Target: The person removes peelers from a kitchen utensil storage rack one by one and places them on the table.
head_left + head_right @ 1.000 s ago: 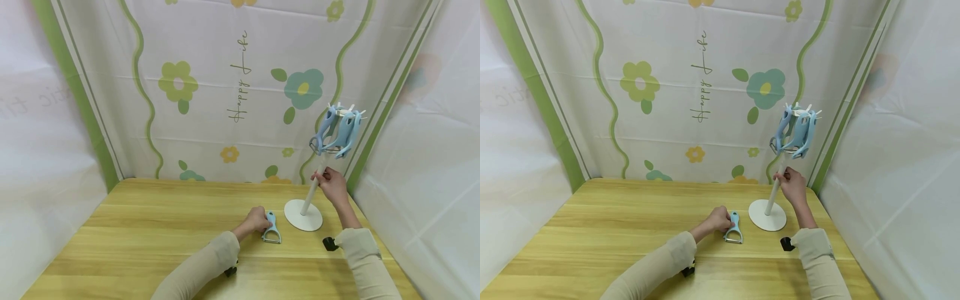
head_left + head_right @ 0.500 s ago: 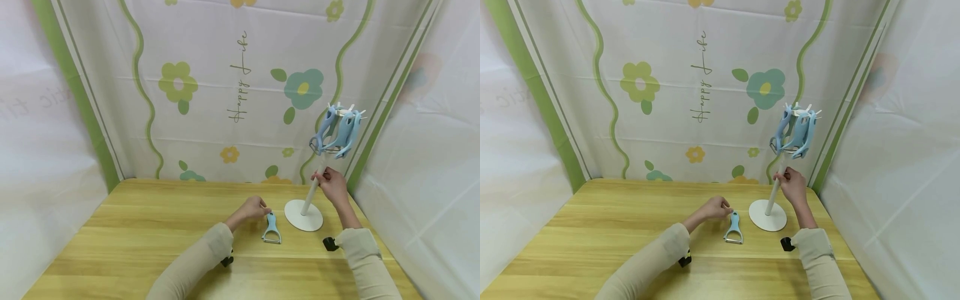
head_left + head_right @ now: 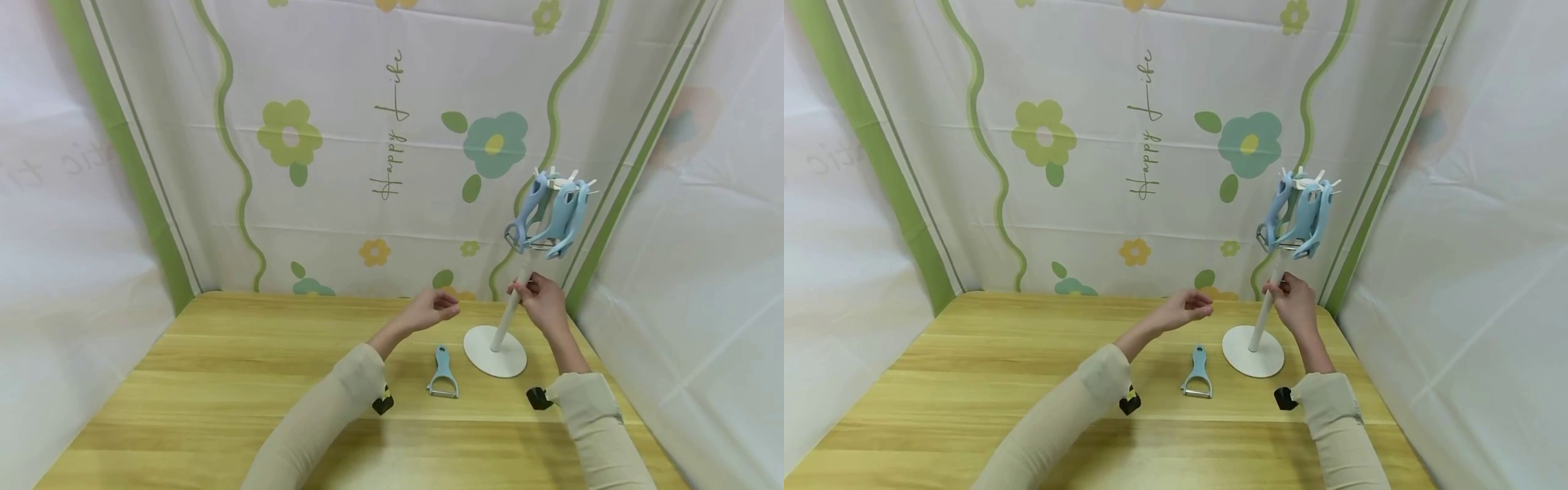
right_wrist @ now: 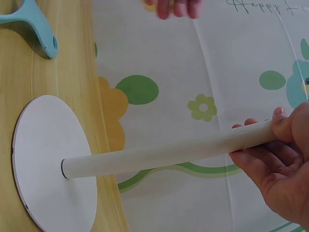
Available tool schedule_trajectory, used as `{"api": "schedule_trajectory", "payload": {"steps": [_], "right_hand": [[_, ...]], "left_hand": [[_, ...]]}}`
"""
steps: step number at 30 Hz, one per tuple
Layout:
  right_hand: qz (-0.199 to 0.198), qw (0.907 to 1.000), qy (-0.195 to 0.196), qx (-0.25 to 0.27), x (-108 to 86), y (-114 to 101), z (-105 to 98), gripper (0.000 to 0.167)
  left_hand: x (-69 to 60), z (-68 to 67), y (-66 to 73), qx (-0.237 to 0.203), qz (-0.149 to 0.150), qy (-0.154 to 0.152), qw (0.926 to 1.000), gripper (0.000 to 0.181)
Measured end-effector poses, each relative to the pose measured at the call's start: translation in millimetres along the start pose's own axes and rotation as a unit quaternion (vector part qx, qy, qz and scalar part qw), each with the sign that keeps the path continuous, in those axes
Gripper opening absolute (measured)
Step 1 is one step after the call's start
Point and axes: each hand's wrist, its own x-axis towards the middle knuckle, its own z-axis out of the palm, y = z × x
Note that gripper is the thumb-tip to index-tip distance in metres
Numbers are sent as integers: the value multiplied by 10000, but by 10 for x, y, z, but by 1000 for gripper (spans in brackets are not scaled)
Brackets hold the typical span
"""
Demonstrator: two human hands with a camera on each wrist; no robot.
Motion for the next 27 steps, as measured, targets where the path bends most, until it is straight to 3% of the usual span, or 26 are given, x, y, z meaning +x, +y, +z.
{"api": "schedule_trajectory", "payload": {"steps": [16,22,27], "right_hand": [[1,10000,21,42,4,-6,-1,26],[134,9999,-12,54,2,-9,6,28],[134,9999,-32,90,2,-14,4,26]], "left_hand": [[283,-197,545,-157,672,305,9971,34],[329,-194,703,-263,665,407,9966,35],[373,-176,801,-354,908,517,9939,39]]}}
